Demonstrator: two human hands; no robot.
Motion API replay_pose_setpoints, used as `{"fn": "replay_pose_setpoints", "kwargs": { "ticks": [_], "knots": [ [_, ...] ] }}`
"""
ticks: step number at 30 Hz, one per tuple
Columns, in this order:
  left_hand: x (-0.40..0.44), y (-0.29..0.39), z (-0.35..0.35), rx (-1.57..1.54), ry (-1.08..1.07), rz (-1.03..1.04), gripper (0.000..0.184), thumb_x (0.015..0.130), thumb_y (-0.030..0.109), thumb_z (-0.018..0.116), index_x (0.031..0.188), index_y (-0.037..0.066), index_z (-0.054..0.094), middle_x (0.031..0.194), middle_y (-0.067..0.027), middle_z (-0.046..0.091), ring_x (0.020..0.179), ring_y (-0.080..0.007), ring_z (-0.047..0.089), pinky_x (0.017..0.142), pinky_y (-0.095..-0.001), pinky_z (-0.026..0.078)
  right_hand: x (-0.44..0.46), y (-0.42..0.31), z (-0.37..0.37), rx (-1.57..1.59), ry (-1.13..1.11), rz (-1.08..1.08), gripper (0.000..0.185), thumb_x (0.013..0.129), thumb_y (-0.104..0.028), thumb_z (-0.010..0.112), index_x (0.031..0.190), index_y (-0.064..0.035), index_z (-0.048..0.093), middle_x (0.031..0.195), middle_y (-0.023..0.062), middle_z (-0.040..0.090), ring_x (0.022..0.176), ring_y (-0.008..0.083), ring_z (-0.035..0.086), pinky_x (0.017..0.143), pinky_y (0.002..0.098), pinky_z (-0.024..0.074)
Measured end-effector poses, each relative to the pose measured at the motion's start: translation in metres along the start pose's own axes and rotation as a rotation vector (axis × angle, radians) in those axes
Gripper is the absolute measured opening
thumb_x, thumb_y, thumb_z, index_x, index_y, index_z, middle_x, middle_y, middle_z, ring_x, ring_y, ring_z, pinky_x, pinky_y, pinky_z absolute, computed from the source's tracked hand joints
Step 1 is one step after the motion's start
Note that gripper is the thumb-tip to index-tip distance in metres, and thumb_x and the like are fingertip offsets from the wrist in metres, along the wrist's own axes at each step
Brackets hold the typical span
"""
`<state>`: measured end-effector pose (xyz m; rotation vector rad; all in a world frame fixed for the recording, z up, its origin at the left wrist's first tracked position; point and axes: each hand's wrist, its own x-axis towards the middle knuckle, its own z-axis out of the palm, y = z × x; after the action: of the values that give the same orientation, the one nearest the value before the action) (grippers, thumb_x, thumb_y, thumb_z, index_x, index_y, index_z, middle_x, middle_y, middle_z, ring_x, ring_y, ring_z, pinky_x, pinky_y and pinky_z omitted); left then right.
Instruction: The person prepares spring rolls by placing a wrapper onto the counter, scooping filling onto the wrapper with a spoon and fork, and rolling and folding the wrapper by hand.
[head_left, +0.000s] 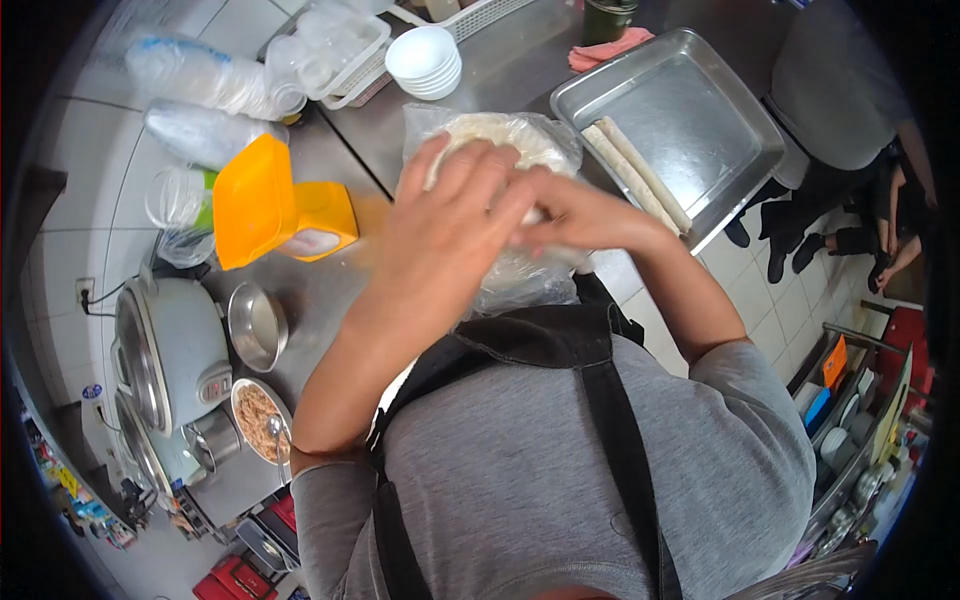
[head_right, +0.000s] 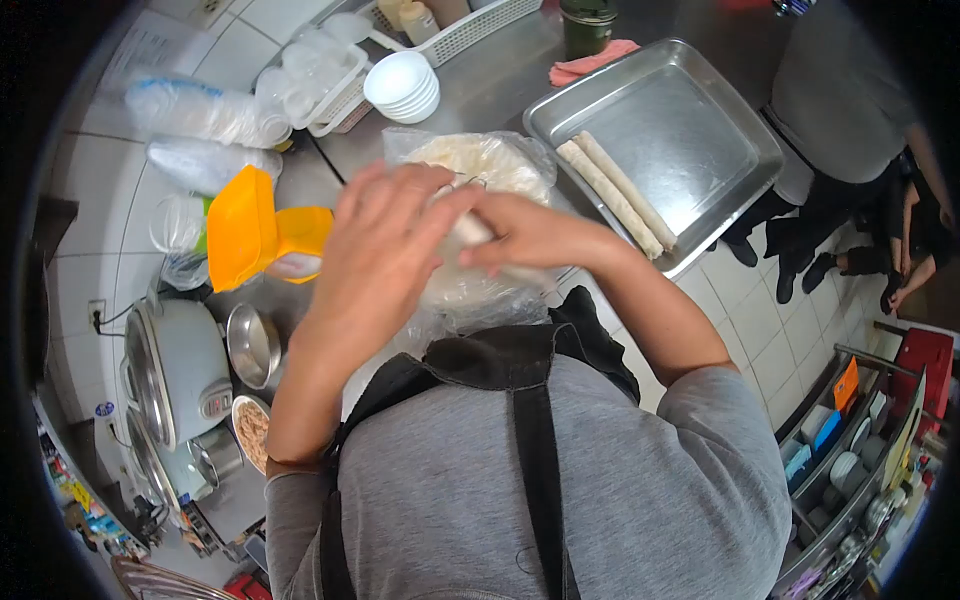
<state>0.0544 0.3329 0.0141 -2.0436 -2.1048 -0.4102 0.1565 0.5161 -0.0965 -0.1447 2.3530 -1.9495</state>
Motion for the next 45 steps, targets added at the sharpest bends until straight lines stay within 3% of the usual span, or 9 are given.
{"fn": "replay_pose_setpoints", "kwargs": {
  "ticks": [3,6,10,13,20,35,38,42,45],
  "knots": [
    [-0.006,-0.013,-0.02,-0.103,0.039,-0.107,0.063,0.075,0.01,0.081,0.134,0.01,0.061,0.128,-0.0132,0.063,0.125,-0.0353,0.055,0.11,-0.0478,0.04,-0.039,0.01,-0.051,-0.188,0.402,0.2,0.044,0.093,-0.015,0.073,0.132,0.0,0.059,0.098,0.0089,0.067,0.09,0.0161,0.064,0.077,0.0314,0.0533],
    [-0.036,-0.027,-0.014,-0.125,-0.014,-0.255,0.059,0.076,0.011,0.082,0.132,0.009,0.064,0.132,-0.012,0.063,0.125,-0.0356,0.056,0.11,-0.0461,0.04,-0.075,0.057,-0.103,-0.592,0.667,0.427,0.045,0.095,-0.021,0.069,0.135,-0.0025,0.06,0.114,0.0239,0.071,0.105,0.0352,0.071,0.091,0.0427,0.054],
    [-0.069,-0.029,-0.004,-0.212,-0.098,-0.364,0.06,0.076,0.009,0.082,0.133,0.009,0.063,0.133,-0.0126,0.063,0.126,-0.0356,0.056,0.11,-0.0448,0.042,-0.098,0.111,-0.127,-0.93,0.499,0.675,0.042,0.096,-0.03,0.065,0.131,-0.0075,0.065,0.117,0.0259,0.07,0.11,0.0429,0.066,0.098,0.0482,0.051],
    [-0.094,-0.029,-0.002,-0.226,-0.1,-0.453,0.058,0.078,0.007,0.081,0.133,0.008,0.064,0.134,-0.0125,0.063,0.126,-0.0353,0.057,0.109,-0.0447,0.044,-0.097,0.105,-0.144,-0.815,0.424,0.705,0.04,0.093,-0.028,0.069,0.129,-0.009,0.067,0.116,0.0239,0.071,0.109,0.042,0.067,0.096,0.0469,0.0518],
    [-0.141,-0.031,0.006,-0.261,-0.117,-0.609,0.049,0.082,0.008,0.079,0.13,0.008,0.066,0.134,-0.0128,0.064,0.125,-0.0352,0.059,0.107,-0.0435,0.046,-0.092,0.122,-0.158,-0.603,0.4,0.616,0.044,0.088,-0.023,0.074,0.129,-0.0108,0.067,0.113,0.0173,0.074,0.106,0.0319,0.069,0.094,0.0406,0.053],
    [-0.153,-0.017,-0.003,-0.305,-0.087,-0.718,0.046,0.082,0.003,0.078,0.126,0.005,0.066,0.131,-0.0139,0.065,0.121,-0.0346,0.062,0.104,-0.0421,0.048,-0.089,0.104,-0.141,-0.762,0.351,0.681,0.046,0.087,-0.012,0.072,0.133,-0.0093,0.065,0.119,0.02,0.07,0.112,0.037,0.065,0.099,0.0446,0.0519],
    [-0.155,-0.017,0.001,-0.328,-0.072,-0.716,0.044,0.082,0.006,0.078,0.125,0.006,0.067,0.129,-0.0146,0.066,0.118,-0.0364,0.062,0.102,-0.0433,0.049,-0.063,0.079,-0.092,-1.085,0.624,0.175,0.049,0.083,-0.009,0.074,0.132,-0.0093,0.066,0.124,0.0201,0.066,0.116,0.0387,0.062,0.101,0.0459,0.0506],
    [-0.156,-0.021,0.042,-0.37,-0.068,-0.642,0.047,0.081,0.007,0.08,0.127,0.007,0.067,0.131,-0.014,0.065,0.121,-0.035,0.062,0.105,-0.041,0.047,-0.017,0.043,-0.004,-0.603,0.119,-0.121,0.059,0.076,-0.019,0.085,0.13,-0.0086,0.065,0.129,0.0162,0.063,0.127,0.0355,0.056,0.111,0.0451,0.0435],
    [-0.135,0.001,0.087,-0.396,-0.01,-0.625,0.048,0.08,0.009,0.082,0.126,0.008,0.068,0.132,-0.0149,0.063,0.125,-0.0357,0.059,0.106,-0.0407,0.047,0.008,0.059,0.036,-0.904,0.047,-0.211,0.041,0.078,-0.019,0.085,0.114,-0.0076,0.068,0.114,0.0121,0.067,0.112,0.0337,0.062,0.097,0.045,0.0492]
  ]
}}
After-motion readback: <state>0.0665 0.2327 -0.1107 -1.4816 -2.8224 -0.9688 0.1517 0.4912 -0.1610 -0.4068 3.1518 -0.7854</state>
